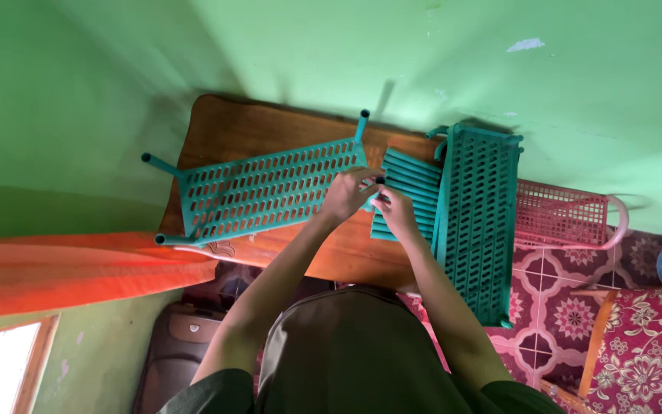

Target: The person assembles a green plastic stool by inserting cylindrical legs into the perforated seat. They repeatedly pick up legs, align them with the seat holes, and press them in, then flip the seat to continue inserting remaining legs.

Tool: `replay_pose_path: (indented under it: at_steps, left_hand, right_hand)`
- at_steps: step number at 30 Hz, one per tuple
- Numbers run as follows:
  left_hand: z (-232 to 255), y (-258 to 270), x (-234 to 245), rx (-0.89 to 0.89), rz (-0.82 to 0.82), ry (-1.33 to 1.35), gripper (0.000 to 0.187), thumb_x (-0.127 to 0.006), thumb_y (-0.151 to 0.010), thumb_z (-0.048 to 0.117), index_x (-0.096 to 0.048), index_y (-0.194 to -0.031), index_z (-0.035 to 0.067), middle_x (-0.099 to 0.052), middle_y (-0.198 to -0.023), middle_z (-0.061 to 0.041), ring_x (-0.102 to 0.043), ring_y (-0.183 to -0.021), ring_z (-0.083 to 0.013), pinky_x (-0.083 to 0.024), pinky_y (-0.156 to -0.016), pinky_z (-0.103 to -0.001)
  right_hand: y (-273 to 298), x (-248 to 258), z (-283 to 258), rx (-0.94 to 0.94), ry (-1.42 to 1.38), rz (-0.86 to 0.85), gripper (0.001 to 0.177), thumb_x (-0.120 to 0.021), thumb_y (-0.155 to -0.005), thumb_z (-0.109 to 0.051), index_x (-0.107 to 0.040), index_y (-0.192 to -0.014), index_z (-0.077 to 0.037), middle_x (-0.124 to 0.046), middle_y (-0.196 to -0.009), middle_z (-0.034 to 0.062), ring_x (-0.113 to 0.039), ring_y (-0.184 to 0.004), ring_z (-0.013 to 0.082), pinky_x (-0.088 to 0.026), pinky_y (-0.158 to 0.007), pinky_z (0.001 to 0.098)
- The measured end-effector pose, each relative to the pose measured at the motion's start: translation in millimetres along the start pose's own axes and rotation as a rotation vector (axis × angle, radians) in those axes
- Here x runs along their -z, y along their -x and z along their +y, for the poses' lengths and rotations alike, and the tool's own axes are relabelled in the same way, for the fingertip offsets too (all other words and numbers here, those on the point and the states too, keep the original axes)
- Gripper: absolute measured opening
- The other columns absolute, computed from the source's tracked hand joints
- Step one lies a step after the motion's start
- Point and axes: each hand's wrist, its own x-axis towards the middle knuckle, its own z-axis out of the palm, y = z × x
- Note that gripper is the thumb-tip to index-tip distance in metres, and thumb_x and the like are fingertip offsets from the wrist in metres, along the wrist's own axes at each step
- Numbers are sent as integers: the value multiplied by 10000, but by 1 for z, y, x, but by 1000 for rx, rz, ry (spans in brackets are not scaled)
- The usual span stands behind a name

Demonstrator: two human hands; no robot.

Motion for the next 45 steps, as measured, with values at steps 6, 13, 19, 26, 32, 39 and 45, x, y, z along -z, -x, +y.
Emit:
replay_pose_path:
  at_steps: [6,13,19,26,32,39,45]
  left_hand:
    - [-11,-19,0,8,-33,59,308,-800,-880,176,-736,-1152,46,-746,-1049,-140,-760,-927,-235,-622,-838,-343]
    - [-19,-32,-11,40,-113,57,314,-824,-860,200,-736,-1118,42,-756,-1060,-126,-763,-935,-217,-624,-834,-328]
    - [-16,-28,-11,48,-200,101,291,-797,-877,157,-731,-1145,64,-735,-1082,-118,-763,-942,-227,-636,-815,-322]
    - [-15,-21,-13,-51,-259,-92,298,-788,-865,140,-768,-1158,91,-760,-1038,-117,-765,-911,-251,-629,-820,-354]
    - [-20,-5,-23,-119,-272,-240,290,-718,-973,261,-688,-1159,40,-742,-1073,-159,-749,-856,-309,-610,-776,-396]
    - [-28,0,-26,-174,-304,-140,196,-612,-1005,165,-583,-1151,37,-721,-987,-175,-731,-876,-362,-603,-726,-441]
    - [-27,-9,-15,-205,-365,-141,191,-595,-1020,155,-526,-1162,48,-712,-901,-168,-722,-812,-383,-577,-661,-465]
  right_hand:
    - [-7,-1,4,26,136,46,228,-747,-902,-48,-664,-1108,1,-738,-960,180,-746,-879,279,-608,-764,383]
    - [-4,0,21,-71,83,61,206,-734,-919,-34,-641,-1096,13,-734,-998,168,-754,-913,272,-630,-825,377]
    - [-7,3,21,43,-80,32,191,-761,-885,-36,-671,-1047,7,-761,-1084,158,-745,-1033,248,-633,-870,373]
    - [-5,-1,22,-23,241,97,210,-842,-821,-83,-736,-999,-48,-769,-889,135,-787,-853,264,-619,-702,337]
    - [0,-8,23,185,260,213,162,-764,-808,18,-699,-950,-25,-719,-915,180,-729,-848,365,-603,-701,393]
    - [6,-15,14,129,306,261,231,-756,-787,47,-665,-996,14,-706,-972,198,-716,-850,373,-591,-710,416]
    - [6,-23,7,79,325,294,188,-758,-808,24,-669,-968,-21,-718,-964,177,-740,-848,342,-612,-726,393]
